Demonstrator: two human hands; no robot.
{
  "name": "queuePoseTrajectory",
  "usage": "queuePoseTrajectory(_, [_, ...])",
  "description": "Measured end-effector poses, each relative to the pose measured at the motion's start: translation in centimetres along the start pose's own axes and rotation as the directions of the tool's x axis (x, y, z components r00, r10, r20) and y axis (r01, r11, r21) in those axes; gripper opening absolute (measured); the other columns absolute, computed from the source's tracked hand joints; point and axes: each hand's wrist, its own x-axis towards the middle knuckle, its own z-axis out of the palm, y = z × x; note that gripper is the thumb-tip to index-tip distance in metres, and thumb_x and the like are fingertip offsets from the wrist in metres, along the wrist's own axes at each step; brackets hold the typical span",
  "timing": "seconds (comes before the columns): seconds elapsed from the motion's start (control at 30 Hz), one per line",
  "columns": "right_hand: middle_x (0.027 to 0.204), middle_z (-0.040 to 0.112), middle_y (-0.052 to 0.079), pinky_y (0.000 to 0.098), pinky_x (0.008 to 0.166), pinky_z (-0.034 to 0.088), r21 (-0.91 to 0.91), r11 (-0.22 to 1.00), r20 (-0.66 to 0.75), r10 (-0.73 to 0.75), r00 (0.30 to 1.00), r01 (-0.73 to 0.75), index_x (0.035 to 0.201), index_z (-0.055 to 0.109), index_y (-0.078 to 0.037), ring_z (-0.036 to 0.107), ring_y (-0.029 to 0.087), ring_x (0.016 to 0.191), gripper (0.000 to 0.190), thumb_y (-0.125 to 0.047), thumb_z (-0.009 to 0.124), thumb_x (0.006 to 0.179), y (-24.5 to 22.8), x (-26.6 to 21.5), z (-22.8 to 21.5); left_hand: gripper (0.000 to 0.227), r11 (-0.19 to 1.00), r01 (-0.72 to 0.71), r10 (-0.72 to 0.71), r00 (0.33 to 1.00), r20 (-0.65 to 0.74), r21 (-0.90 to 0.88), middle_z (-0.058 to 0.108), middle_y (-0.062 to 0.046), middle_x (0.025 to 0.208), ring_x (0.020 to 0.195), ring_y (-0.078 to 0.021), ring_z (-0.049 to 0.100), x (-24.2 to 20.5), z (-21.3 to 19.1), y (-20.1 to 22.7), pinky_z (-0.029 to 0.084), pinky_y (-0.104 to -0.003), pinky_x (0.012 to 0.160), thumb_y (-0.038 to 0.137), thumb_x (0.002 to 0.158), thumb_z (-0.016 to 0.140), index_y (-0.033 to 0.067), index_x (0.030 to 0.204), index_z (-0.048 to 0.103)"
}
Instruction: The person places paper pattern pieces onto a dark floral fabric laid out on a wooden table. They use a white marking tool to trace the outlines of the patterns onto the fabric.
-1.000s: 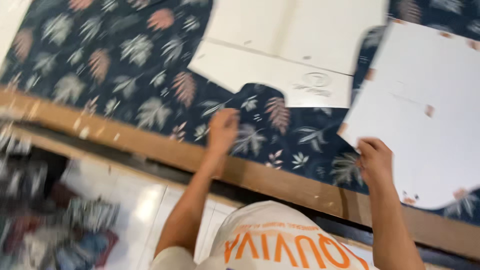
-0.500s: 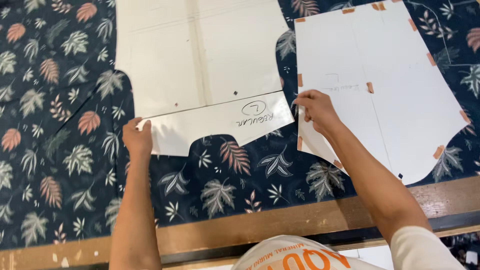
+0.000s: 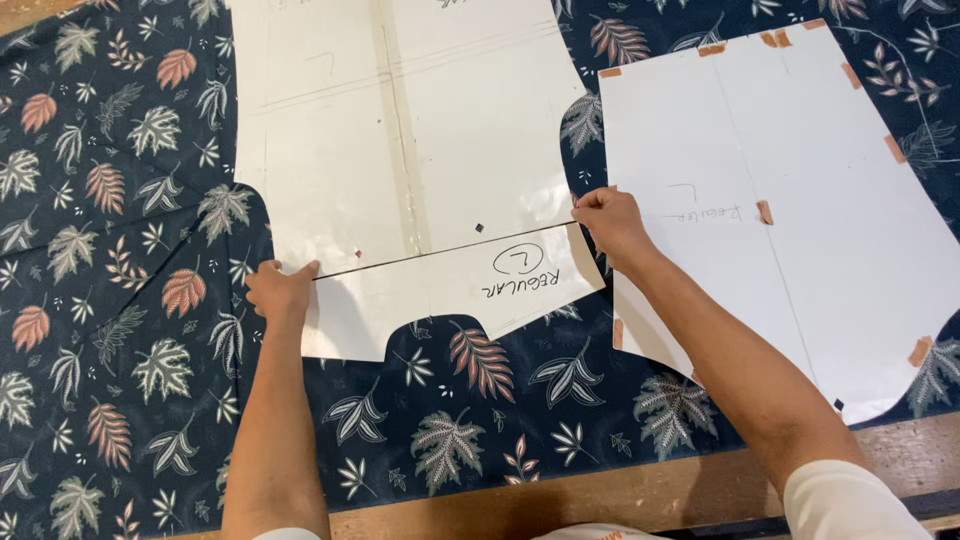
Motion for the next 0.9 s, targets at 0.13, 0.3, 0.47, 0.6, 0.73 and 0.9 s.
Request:
queuePoseTrajectory(0.13, [0.072, 0.059, 0.000, 0.0267, 0.038, 0.033, 0.016, 1.000, -0.032, 0.005, 0.999, -0.005, 0.092, 0.069, 0.002, 0.043, 0.007, 0.048, 0.008, -0.004, 0.071, 0.089, -0.2, 0.2, 0.4, 0.070, 0.997, 0.051, -0.048, 0.998, 0.041, -0.058, 0.046, -0.021, 0.144, 0.134, -0.0429, 0.045, -0.2, 0.0, 0.5, 0.042, -0.056, 0.108, 0.042, 0.077, 0.087, 0.0021, 0.129, 0.062])
queuePoseTrajectory(0.3, [0.065, 0.056, 0.002, 0.0288, 0.038, 0.030, 0.052, 0.995, -0.039, 0.081, 0.996, -0.079, 0.093, 0.068, 0.002, 0.040, 0.009, 0.045, 0.009, -0.003, 0.073, 0.088, -0.1, 1.0, 0.8, 0.076, 0.999, 0.037, -0.037, 0.999, 0.001, -0.009, 0.042, -0.026, 0.143, 0.134, -0.0445, 0.038, 0.3, 0.2, 0.6, 0.034, -0.057, 0.111, 0.040, 0.074, 0.091, 0.0035, 0.133, 0.059])
queuePoseTrajectory(0.47, [0.061, 0.054, 0.002, 0.0295, 0.037, 0.033, 0.062, 0.997, -0.029, 0.048, 0.998, -0.046, 0.083, 0.068, 0.002, 0.043, 0.009, 0.044, 0.007, -0.001, 0.073, 0.085, 0.9, 2.0, 1.1, 0.083, 0.999, 0.029, -0.029, 1.000, 0.009, -0.022, 0.044, -0.027, 0.141, 0.135, -0.0453, 0.038, 0.9, 0.4, 0.0, 0.033, -0.058, 0.112, 0.041, 0.072, 0.092, 0.0016, 0.137, 0.057])
queuePoseTrajectory(0.6, [0.066, 0.057, 0.004, 0.0313, 0.044, 0.038, -0.037, 0.999, -0.054, -0.011, 0.998, 0.009, 0.078, 0.064, -0.001, 0.048, 0.012, 0.051, 0.013, -0.004, 0.075, 0.084, 1.6, 2.7, 1.5, 0.086, 1.000, 0.025, -0.024, 0.999, 0.024, -0.014, 0.045, -0.029, 0.140, 0.134, -0.0455, 0.039, 1.3, 0.4, -0.1, 0.033, -0.059, 0.112, 0.041, 0.071, 0.093, 0.0003, 0.138, 0.057])
queuePoseTrajectory(0.73, [0.073, 0.067, 0.009, 0.0355, 0.059, 0.051, -0.361, 0.929, -0.095, -0.116, 0.989, 0.075, 0.080, 0.064, -0.003, 0.063, 0.018, 0.063, 0.014, -0.011, 0.075, 0.084, 2.4, 3.2, 1.8, 0.084, 0.998, 0.036, -0.034, 0.999, 0.036, -0.043, 0.046, -0.028, 0.141, 0.134, -0.0450, 0.040, 1.2, 0.2, 0.0, 0.034, -0.058, 0.112, 0.039, 0.070, 0.093, 0.0024, 0.138, 0.058])
queuePoseTrajectory(0.9, [0.078, 0.072, 0.012, 0.0424, 0.070, 0.054, -0.566, 0.789, -0.095, -0.350, 0.932, 0.239, 0.078, 0.070, -0.004, 0.067, 0.027, 0.081, 0.011, -0.013, 0.077, 0.080, 2.8, 3.6, 1.9, 0.086, 0.998, 0.037, -0.036, 0.999, 0.038, -0.045, 0.046, -0.028, 0.140, 0.134, -0.0454, 0.039, 1.0, 0.0, 0.2, 0.034, -0.058, 0.112, 0.039, 0.070, 0.093, 0.0032, 0.139, 0.058])
